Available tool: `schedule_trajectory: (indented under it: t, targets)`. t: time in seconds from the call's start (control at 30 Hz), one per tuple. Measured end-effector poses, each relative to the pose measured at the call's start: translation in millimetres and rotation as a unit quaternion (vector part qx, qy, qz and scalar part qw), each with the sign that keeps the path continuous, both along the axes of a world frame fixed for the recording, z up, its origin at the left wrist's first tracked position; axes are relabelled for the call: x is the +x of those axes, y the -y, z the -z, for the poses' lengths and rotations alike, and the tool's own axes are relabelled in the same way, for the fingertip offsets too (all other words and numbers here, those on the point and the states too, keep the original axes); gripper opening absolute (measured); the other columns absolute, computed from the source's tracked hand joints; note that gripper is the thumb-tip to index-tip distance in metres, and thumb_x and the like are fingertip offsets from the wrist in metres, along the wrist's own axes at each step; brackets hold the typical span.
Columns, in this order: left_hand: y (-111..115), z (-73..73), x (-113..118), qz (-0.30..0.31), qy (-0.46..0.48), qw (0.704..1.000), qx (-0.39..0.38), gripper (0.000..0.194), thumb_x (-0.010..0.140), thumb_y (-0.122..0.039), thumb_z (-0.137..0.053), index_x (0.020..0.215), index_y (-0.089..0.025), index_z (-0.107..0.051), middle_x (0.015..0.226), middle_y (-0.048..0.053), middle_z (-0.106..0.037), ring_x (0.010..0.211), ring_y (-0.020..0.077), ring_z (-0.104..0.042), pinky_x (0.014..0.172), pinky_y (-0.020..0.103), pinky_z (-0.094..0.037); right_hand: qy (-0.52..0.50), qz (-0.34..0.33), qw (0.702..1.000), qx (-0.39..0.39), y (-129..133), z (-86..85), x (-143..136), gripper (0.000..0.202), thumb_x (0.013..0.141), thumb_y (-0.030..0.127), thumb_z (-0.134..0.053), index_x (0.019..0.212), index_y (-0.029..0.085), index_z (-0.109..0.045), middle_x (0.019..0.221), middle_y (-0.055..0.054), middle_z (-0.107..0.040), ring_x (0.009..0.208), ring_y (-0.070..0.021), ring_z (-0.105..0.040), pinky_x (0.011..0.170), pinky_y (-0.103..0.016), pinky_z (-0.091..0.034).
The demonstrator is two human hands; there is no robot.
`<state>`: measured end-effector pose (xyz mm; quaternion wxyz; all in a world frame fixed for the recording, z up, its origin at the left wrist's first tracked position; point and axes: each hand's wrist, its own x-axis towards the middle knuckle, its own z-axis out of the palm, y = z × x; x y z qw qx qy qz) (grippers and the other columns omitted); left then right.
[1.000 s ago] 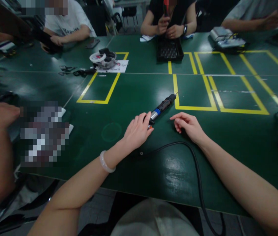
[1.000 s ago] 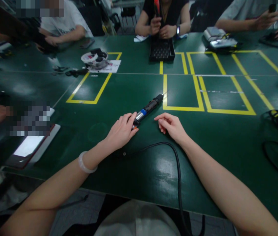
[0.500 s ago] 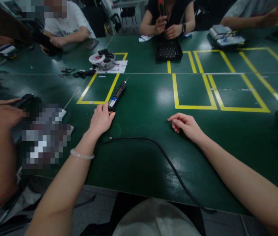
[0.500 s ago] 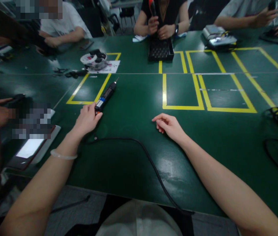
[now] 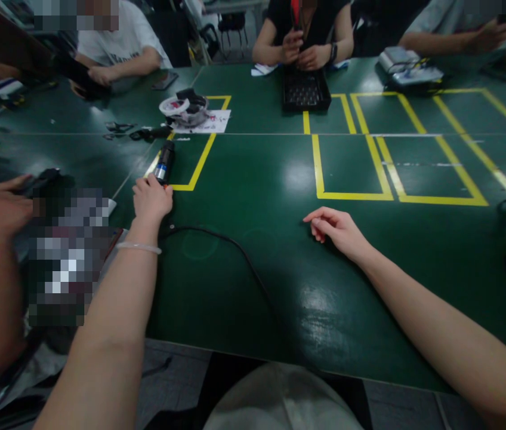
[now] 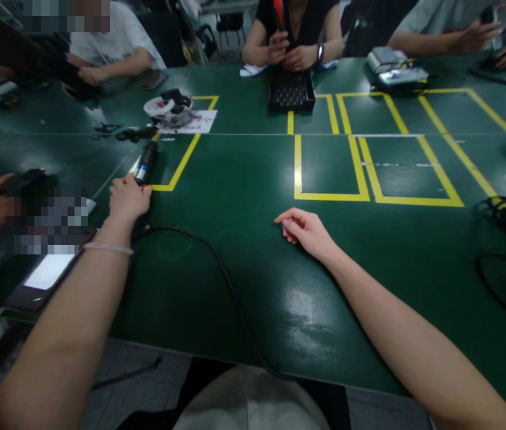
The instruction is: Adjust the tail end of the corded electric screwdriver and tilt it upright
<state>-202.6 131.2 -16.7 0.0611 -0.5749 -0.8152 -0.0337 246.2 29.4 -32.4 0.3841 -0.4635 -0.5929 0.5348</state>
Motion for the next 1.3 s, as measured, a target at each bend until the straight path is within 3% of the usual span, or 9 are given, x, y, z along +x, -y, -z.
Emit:
schedule_trajectory:
  t: [0.23,0.4,0.67,0.93,1.13,1.3]
  targets:
    - [-0.5,-3.8,-5.7,-0.004,-0.026,0.999,-0.025,0.060,0.105,-0.042,-0.040,0.147,0.000,-0.028,0.146,0.026,-0.041,0.127,0.0369,-0.046,0.104,0.055,-0.041,0.003,-0.003,1.000,-0.003,-0.8,1.2,-0.6,0.024,0.090,0.037,-0.063,0.097,0.015,-0.070,0.068,0.000,-0.061,0.054,-0.0102,-0.054,0.051,-0.024,-0.045]
    - [1.2,-2.1,-8.3,-0.004,-0.010,1.000,-0.021,0.076,0.097,-0.054,-0.050,0.149,-0.001,-0.031,0.144,0.029,-0.044,0.128,0.0404,-0.047,0.102,0.053,-0.044,0.003,-0.002,1.000,-0.004,-1.5,2.2,-1.2,0.024,0.089,0.038,-0.064,0.096,0.016,-0.071,0.067,0.000,-0.061,0.054,-0.0107,-0.054,0.051,-0.024,-0.044]
    - [8.1,-2.5,7.4,0.007,0.035,0.998,0.046,0.056,0.100,-0.042,-0.035,0.140,-0.005,-0.048,0.138,0.031,-0.048,0.129,0.0464,-0.048,0.098,0.059,-0.045,0.004,0.001,1.000,-0.006,-1.2,-0.3,-4.5,0.025,0.088,0.040,-0.066,0.095,0.016,-0.071,0.066,0.000,-0.061,0.055,-0.0110,-0.053,0.050,-0.024,-0.043]
    - [46.7,-6.8,65.5,0.062,-0.012,0.998,0.014,0.051,0.102,-0.043,-0.036,0.137,-0.009,-0.051,0.130,0.025,-0.055,0.116,0.0405,-0.057,0.089,0.050,-0.052,0.006,0.002,1.000,-0.004,-1.9,-0.4,-6.1,0.024,0.089,0.038,-0.064,0.096,0.015,-0.072,0.066,0.000,-0.061,0.055,-0.0102,-0.053,0.049,-0.022,-0.042]
    - [83.1,-11.8,122.8,0.171,-0.012,0.985,-0.012,0.050,0.104,-0.041,-0.040,0.142,-0.010,-0.048,0.126,0.022,-0.056,0.109,0.0348,-0.060,0.080,0.042,-0.056,0.012,0.009,1.000,0.004,-2.5,-2.9,-6.2,0.026,0.089,0.040,-0.065,0.095,0.016,-0.071,0.066,-0.001,-0.061,0.055,-0.0111,-0.053,0.048,-0.023,-0.041]
    - [103.9,-12.8,168.2,0.270,-0.012,0.963,-0.014,0.050,0.104,-0.037,-0.045,0.145,-0.010,-0.045,0.129,0.019,-0.057,0.109,0.0303,-0.060,0.081,0.038,-0.055,0.061,0.004,0.995,0.079,-1.1,-0.4,-9.3,0.023,0.090,0.040,-0.065,0.091,0.017,-0.072,0.075,-0.003,-0.067,0.064,-0.0142,-0.056,0.057,-0.027,-0.043]
